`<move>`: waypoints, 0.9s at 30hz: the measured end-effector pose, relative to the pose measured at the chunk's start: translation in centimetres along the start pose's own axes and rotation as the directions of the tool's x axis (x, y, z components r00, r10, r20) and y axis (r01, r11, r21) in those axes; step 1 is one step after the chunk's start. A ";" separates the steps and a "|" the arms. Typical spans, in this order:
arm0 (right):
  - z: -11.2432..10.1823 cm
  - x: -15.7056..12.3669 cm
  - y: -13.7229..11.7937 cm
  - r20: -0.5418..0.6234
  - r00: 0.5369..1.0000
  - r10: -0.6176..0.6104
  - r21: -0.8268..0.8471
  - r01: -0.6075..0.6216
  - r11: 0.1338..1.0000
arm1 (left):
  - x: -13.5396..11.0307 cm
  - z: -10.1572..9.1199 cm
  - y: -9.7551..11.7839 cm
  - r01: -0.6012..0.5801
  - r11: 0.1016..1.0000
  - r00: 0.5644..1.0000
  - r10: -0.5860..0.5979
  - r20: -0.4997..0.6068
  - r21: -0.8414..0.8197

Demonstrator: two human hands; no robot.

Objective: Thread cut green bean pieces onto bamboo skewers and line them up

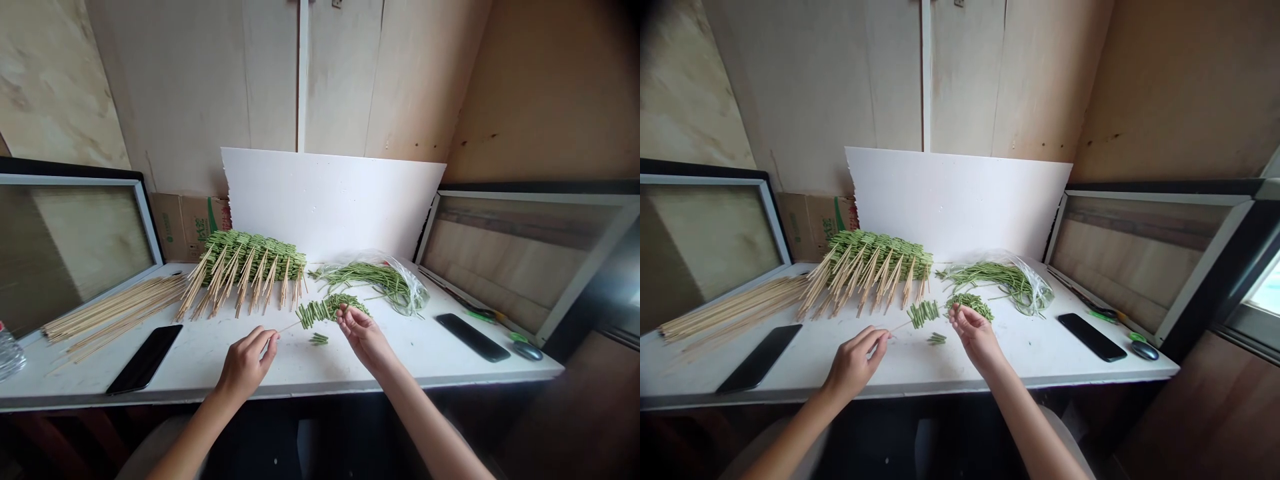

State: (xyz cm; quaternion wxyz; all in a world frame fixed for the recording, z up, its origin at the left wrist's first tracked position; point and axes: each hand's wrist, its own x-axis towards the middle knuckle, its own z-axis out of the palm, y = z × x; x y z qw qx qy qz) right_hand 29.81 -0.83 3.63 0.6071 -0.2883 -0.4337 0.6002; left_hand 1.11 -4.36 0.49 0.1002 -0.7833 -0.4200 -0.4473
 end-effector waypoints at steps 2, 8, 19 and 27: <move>0.1 0.0 -0.1 0.004 1.000 -0.013 0.004 0.013 1.000 | 0.1 -0.1 0.2 -0.020 1.000 1.000 0.020 -0.009 0.001; -0.3 0.2 0.0 -0.031 1.000 -0.002 -0.017 0.001 1.000 | 0.2 -0.2 0.5 -0.036 0.999 0.999 0.036 -0.005 0.014; 0.0 -0.1 -0.3 -0.005 0.999 0.044 -0.006 -0.044 0.999 | 0.0 0.0 0.9 -0.043 0.999 0.999 0.042 0.022 0.022; 0.4 -0.3 -0.3 -0.032 0.999 0.025 -0.026 -0.026 0.999 | -0.2 0.2 0.6 -0.020 1.000 1.000 0.020 0.017 0.016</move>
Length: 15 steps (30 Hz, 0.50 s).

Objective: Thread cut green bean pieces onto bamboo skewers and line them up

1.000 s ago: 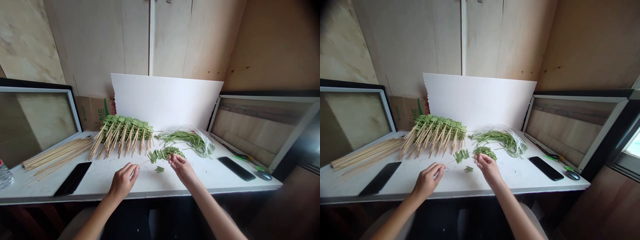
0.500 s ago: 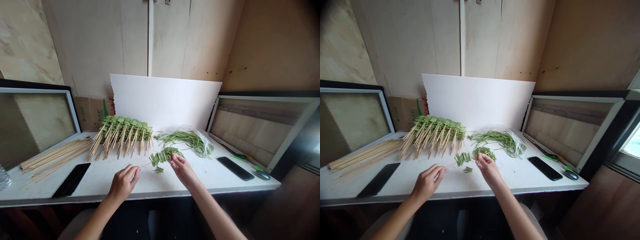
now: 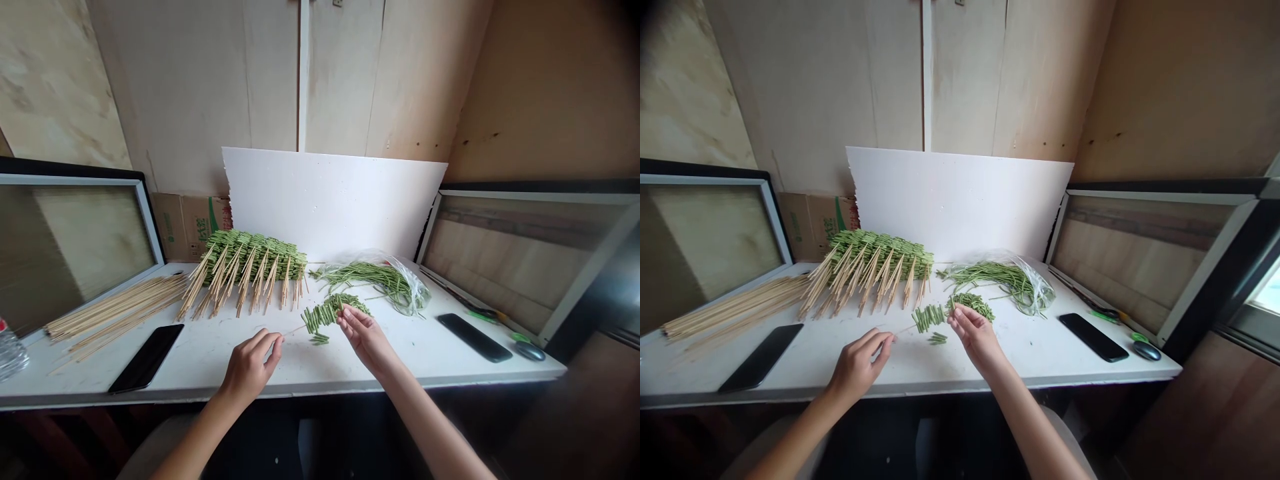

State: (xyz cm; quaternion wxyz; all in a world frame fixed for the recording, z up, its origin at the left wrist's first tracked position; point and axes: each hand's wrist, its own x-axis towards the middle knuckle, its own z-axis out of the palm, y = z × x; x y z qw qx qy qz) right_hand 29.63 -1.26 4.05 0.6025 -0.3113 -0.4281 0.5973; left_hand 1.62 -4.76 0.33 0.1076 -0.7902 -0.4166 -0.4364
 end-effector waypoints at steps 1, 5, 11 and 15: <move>0.1 0.0 0.0 0.001 1.000 -0.004 -0.005 0.004 1.000 | 0.0 0.0 0.0 0.004 1.000 1.000 -0.004 -0.004 0.004; 0.3 -0.1 0.0 -0.001 1.000 0.023 0.017 -0.023 1.000 | 0.0 0.2 0.1 0.012 1.000 1.000 -0.012 -0.018 0.023; 0.5 -0.2 0.2 -0.002 0.998 0.061 0.038 -0.061 0.997 | 0.0 0.3 0.2 0.008 1.000 1.000 -0.008 -0.023 0.026; 0.5 -0.3 0.2 -0.010 0.997 0.075 0.030 -0.074 0.997 | 0.0 0.3 0.1 0.014 0.999 1.000 -0.013 -0.022 0.035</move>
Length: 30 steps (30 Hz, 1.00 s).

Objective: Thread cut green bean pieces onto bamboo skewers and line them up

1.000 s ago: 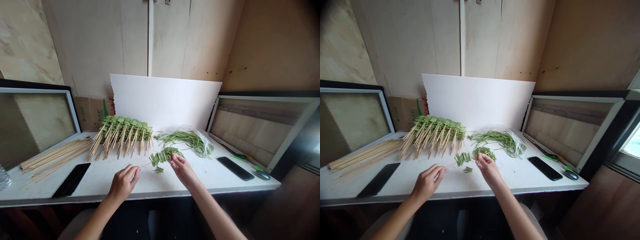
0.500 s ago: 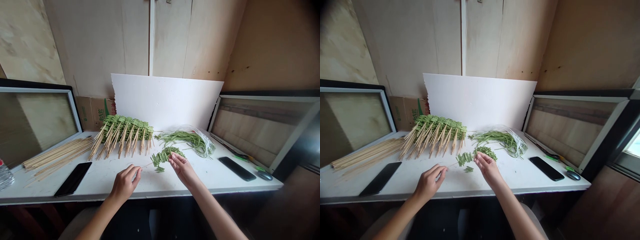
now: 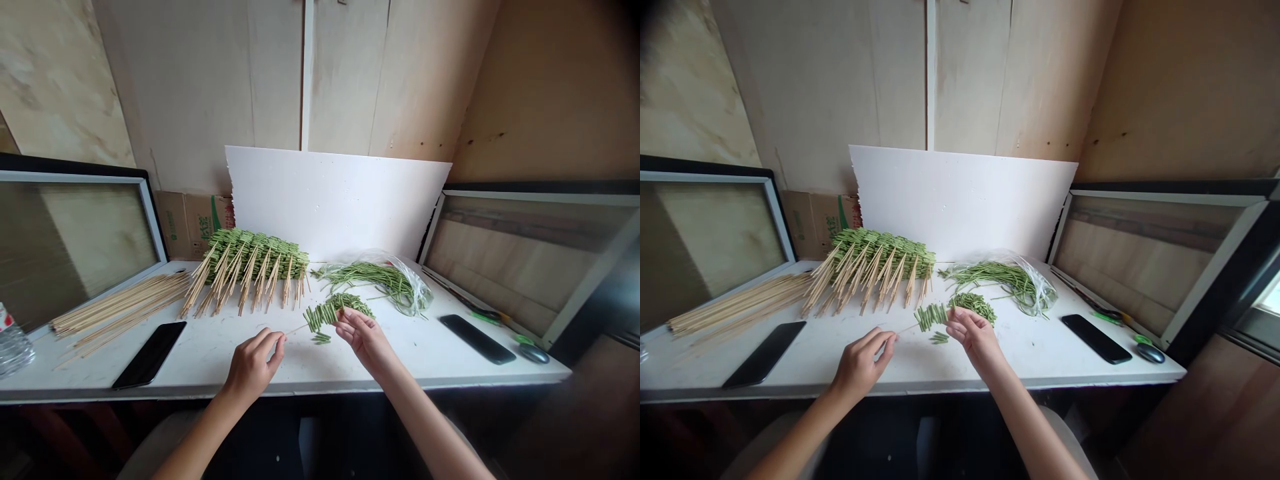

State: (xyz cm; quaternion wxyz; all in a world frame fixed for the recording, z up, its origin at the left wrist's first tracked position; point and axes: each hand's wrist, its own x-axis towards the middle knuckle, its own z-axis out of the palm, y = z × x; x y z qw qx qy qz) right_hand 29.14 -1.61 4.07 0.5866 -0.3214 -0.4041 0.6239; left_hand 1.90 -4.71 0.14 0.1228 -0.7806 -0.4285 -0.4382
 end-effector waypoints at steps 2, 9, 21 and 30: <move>0.0 -0.1 0.0 -0.008 1.000 0.003 0.012 -0.003 1.000 | 0.0 0.0 0.0 -0.002 1.000 1.000 0.002 -0.004 0.004; 0.2 -0.2 -0.2 -0.038 0.999 0.011 0.003 -0.011 1.000 | 0.1 -0.2 0.2 -0.019 1.000 0.999 0.019 -0.028 0.001; -0.2 0.1 0.2 -0.073 0.997 0.007 -0.040 -0.010 0.999 | 0.0 -0.1 -0.1 -0.029 0.998 1.000 0.028 0.002 0.059; -0.8 0.4 0.2 -0.086 0.996 0.022 -0.112 -0.032 0.993 | 0.2 -0.3 0.0 -0.049 0.997 0.999 0.049 0.002 0.056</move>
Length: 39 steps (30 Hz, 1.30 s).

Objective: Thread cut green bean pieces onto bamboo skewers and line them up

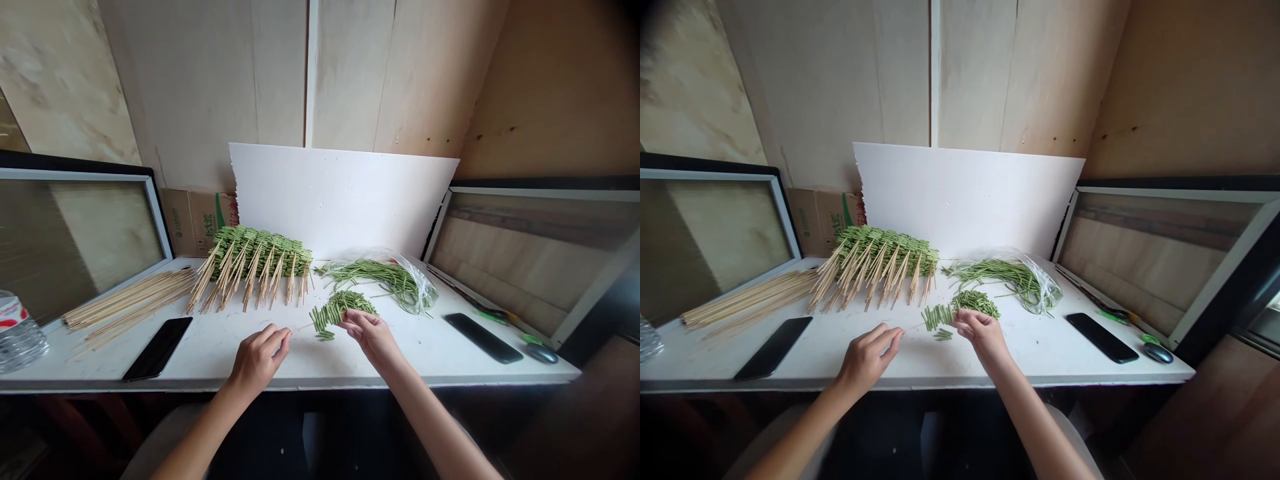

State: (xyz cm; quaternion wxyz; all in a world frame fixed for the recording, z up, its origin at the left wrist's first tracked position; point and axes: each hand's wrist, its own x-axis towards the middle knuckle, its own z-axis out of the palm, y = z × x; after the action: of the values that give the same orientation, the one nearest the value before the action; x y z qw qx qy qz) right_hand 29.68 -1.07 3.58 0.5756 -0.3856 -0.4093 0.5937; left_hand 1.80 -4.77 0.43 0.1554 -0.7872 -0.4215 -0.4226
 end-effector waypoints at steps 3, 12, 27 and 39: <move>-0.1 0.1 0.0 0.011 1.000 0.004 -0.005 -0.004 1.000 | -0.1 0.1 -0.2 -0.012 1.000 1.000 0.012 0.012 0.019; -0.1 0.0 -0.3 0.015 1.000 0.025 -0.022 -0.025 0.999 | 0.1 0.0 -0.2 -0.070 0.995 0.997 0.069 0.019 0.073; 1.3 -0.9 1.7 -0.140 0.975 -0.174 -0.111 0.159 0.981 | -0.4 0.4 0.3 -0.034 0.999 0.999 0.034 0.030 0.001; 1.6 -1.0 1.1 0.026 0.988 -0.154 -0.259 0.155 0.953 | 0.2 -0.1 -0.8 0.087 0.983 0.987 -0.063 0.149 -0.160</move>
State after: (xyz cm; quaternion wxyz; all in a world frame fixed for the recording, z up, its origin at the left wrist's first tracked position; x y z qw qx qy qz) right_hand 27.86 -2.17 3.12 0.5634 -0.4228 -0.5142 0.4893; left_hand 1.13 -4.23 0.57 0.0427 -0.8093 -0.4242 -0.4041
